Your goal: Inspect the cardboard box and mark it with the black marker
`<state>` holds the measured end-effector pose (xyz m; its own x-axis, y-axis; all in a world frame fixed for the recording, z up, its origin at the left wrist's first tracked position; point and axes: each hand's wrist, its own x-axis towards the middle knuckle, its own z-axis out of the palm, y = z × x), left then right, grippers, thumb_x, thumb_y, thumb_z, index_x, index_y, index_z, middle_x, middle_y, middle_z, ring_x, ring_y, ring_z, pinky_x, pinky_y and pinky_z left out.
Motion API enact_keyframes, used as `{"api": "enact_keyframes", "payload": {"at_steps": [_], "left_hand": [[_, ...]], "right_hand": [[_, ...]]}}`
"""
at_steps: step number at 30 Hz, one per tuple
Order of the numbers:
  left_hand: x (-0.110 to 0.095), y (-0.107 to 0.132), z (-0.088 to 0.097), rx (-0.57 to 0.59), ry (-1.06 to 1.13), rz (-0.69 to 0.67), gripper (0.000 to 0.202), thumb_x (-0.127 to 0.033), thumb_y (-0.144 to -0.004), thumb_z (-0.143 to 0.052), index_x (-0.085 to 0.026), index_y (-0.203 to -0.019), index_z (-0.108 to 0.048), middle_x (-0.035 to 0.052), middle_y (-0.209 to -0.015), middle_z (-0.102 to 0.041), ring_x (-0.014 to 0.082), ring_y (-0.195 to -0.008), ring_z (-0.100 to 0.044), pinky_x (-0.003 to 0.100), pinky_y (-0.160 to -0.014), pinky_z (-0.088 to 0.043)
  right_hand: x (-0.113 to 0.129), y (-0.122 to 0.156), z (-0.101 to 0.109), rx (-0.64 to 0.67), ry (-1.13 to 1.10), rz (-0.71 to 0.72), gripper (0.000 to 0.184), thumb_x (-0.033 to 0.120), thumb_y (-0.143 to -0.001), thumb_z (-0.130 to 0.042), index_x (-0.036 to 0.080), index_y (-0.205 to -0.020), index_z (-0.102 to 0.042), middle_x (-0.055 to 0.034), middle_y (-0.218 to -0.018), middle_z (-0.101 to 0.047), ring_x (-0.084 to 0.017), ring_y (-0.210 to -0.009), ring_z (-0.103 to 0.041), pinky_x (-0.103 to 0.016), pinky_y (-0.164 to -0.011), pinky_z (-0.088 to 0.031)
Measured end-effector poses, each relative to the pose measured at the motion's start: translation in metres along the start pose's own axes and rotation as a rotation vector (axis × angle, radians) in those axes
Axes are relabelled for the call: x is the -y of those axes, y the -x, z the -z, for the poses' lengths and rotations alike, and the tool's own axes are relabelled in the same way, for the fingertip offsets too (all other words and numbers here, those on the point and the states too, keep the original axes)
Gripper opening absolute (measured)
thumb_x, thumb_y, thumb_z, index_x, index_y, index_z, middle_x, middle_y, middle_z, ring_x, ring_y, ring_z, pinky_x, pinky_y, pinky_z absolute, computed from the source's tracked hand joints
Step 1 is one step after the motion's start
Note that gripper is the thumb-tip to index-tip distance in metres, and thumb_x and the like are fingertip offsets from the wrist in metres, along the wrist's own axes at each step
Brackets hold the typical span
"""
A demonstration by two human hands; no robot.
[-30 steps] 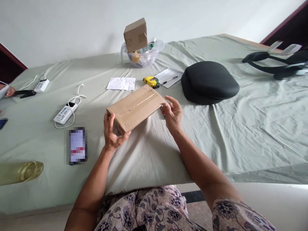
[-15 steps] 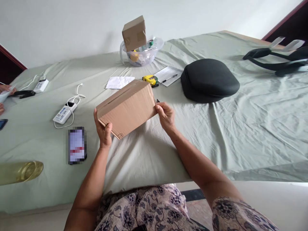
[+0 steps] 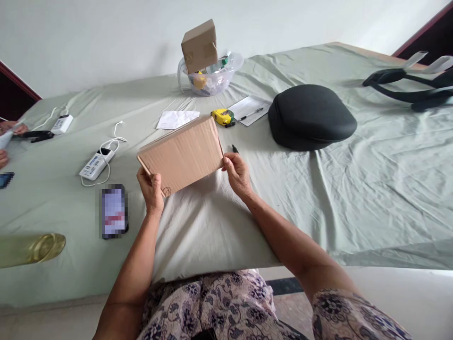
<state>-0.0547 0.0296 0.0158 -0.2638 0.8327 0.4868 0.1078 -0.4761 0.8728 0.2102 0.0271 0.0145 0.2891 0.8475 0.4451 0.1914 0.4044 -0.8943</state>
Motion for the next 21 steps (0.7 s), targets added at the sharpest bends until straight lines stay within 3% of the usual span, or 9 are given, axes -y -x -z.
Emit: {"api": "enact_keyframes", "payload": {"at_steps": [5, 8, 12, 15, 21], "left_hand": [[-0.001, 0.004, 0.002, 0.075, -0.149, -0.014, 0.086, -0.071, -0.080, -0.073, -0.022, -0.146, -0.048, 0.0173, -0.147, -0.049, 0.0336, -0.142, -0.053, 0.046, -0.115, -0.051], [-0.004, 0.008, -0.001, 0.157, -0.154, -0.011, 0.096, -0.064, -0.080, -0.076, -0.027, -0.159, -0.034, 0.0175, -0.160, -0.039, 0.0328, -0.150, -0.045, 0.046, -0.121, -0.046], [-0.004, 0.016, -0.008, 0.144, -0.247, -0.018, 0.103, -0.059, -0.079, -0.081, -0.025, -0.162, -0.029, 0.0190, -0.164, -0.040, 0.0331, -0.154, -0.042, 0.050, -0.128, -0.036], [-0.004, 0.024, -0.015, 0.072, -0.322, -0.050, 0.105, -0.060, -0.076, -0.085, -0.022, -0.159, -0.033, 0.0212, -0.164, -0.040, 0.0344, -0.153, -0.043, 0.051, -0.128, -0.036], [-0.011, 0.038, -0.026, -0.008, -0.414, -0.140, 0.101, -0.059, -0.079, -0.084, -0.023, -0.159, -0.035, 0.0216, -0.159, -0.047, 0.0344, -0.153, -0.044, 0.051, -0.127, -0.039]], "right_hand": [[-0.007, 0.006, -0.003, -0.028, 0.062, 0.018, 0.046, 0.067, -0.099, -0.051, 0.022, -0.095, -0.061, 0.0020, -0.072, -0.059, -0.012, -0.063, -0.056, -0.027, -0.061, -0.050], [-0.009, 0.010, -0.004, -0.074, 0.163, 0.042, 0.042, 0.064, -0.099, -0.054, 0.024, -0.108, -0.061, 0.0023, -0.075, -0.056, -0.013, -0.066, -0.055, -0.029, -0.063, -0.051], [-0.009, 0.019, -0.011, -0.095, 0.382, 0.157, 0.074, 0.074, -0.080, -0.073, 0.024, -0.131, -0.055, -0.0051, -0.097, -0.060, -0.019, -0.079, -0.058, -0.033, -0.066, -0.055], [-0.010, 0.027, -0.018, -0.102, 0.520, 0.228, 0.100, 0.083, -0.072, -0.074, 0.023, -0.146, -0.046, -0.0117, -0.111, -0.059, -0.024, -0.085, -0.059, -0.040, -0.072, -0.058], [-0.014, 0.032, -0.022, -0.091, 0.578, 0.161, 0.117, 0.091, -0.067, -0.070, 0.019, -0.153, -0.039, -0.0161, -0.115, -0.058, -0.031, -0.095, -0.060, -0.053, -0.082, -0.057]]}}
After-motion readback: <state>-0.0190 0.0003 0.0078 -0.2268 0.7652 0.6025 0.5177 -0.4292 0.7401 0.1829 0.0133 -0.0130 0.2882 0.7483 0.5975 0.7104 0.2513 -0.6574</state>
